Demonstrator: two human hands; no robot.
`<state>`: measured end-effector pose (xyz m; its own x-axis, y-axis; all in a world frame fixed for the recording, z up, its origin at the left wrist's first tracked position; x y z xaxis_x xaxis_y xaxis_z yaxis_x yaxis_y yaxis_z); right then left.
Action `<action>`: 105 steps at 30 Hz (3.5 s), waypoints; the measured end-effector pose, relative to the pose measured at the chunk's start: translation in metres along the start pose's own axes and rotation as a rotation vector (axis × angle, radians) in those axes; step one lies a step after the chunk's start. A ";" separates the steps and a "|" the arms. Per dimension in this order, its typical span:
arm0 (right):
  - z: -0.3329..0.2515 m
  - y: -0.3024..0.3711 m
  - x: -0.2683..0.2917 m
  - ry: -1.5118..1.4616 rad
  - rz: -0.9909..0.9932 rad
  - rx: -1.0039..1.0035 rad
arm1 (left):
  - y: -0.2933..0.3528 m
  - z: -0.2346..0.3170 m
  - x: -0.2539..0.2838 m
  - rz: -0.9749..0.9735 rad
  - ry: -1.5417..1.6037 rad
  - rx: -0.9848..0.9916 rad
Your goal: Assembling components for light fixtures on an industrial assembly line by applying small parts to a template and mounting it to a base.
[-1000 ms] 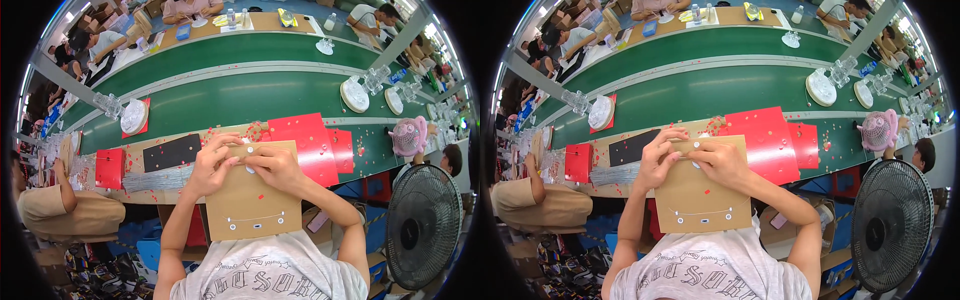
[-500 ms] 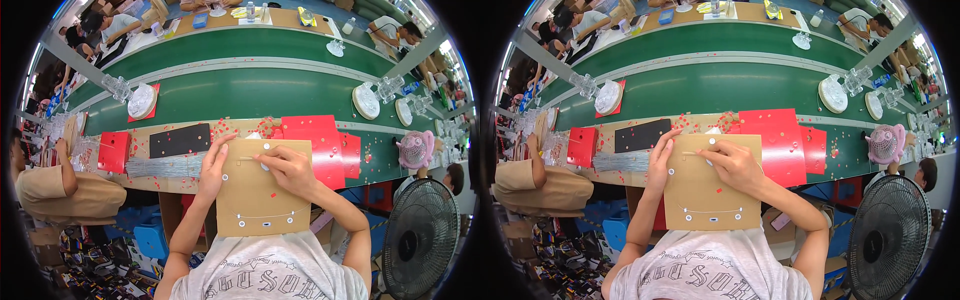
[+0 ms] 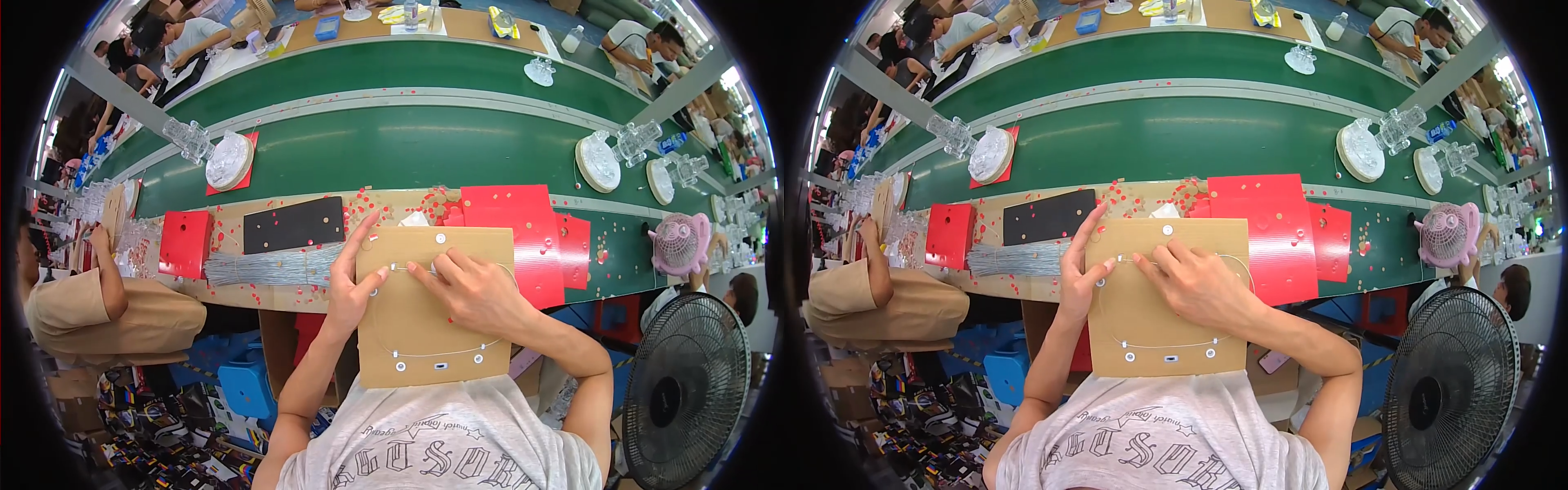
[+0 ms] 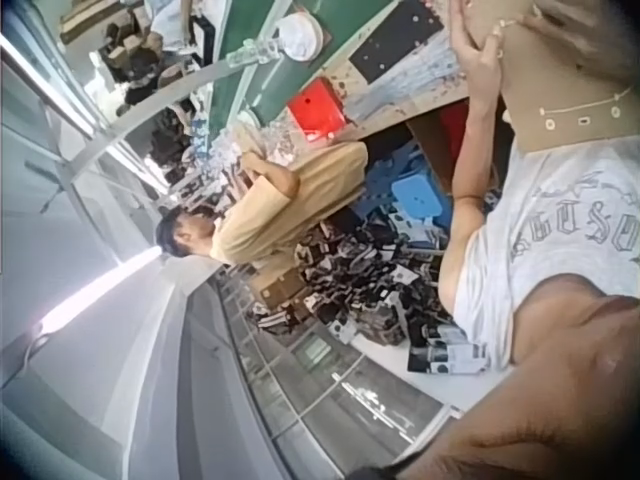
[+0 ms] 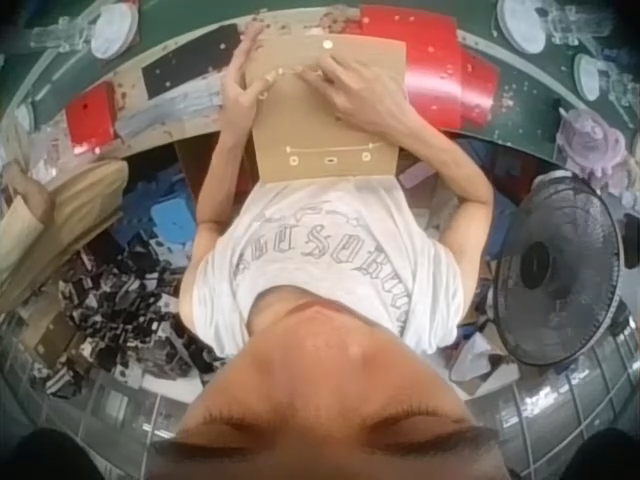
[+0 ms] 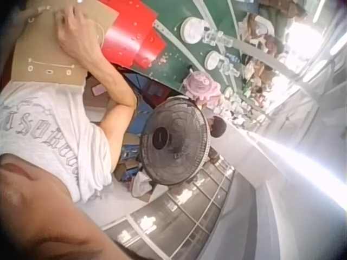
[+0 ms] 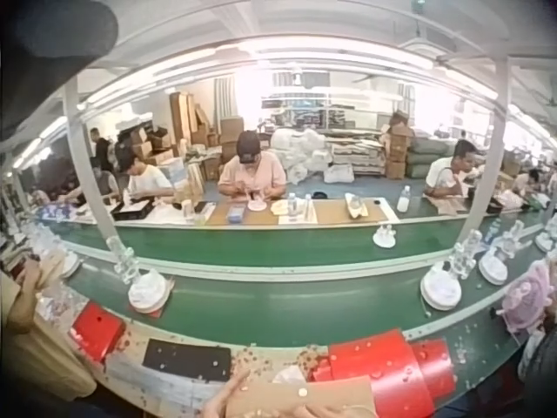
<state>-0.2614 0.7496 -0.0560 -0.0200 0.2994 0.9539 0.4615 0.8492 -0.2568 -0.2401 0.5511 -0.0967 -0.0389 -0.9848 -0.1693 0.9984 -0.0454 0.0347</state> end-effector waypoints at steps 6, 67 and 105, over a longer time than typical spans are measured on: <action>-0.002 0.000 0.000 0.025 -0.010 -0.081 | -0.001 -0.001 0.000 0.014 0.041 0.000; -0.005 -0.021 -0.007 0.249 -0.010 0.347 | 0.003 -0.002 0.003 -0.026 -0.027 0.022; 0.004 -0.021 -0.001 0.224 -0.098 0.314 | 0.000 -0.003 0.007 0.015 -0.039 -0.016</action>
<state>-0.2744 0.7331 -0.0525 0.1598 0.1370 0.9776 0.1724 0.9712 -0.1643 -0.2402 0.5450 -0.1005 -0.0248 -0.9912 -0.1303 0.9994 -0.0278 0.0211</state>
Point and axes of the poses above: each hand's wrist, its own y-axis away from the middle knuckle, its own x-axis out of the back of the hand, z = x × y, the point moved 3 cm from there along -y, towards the middle knuckle, and after that the axes turned 3 degrees about -z, right-handed, at the moved point
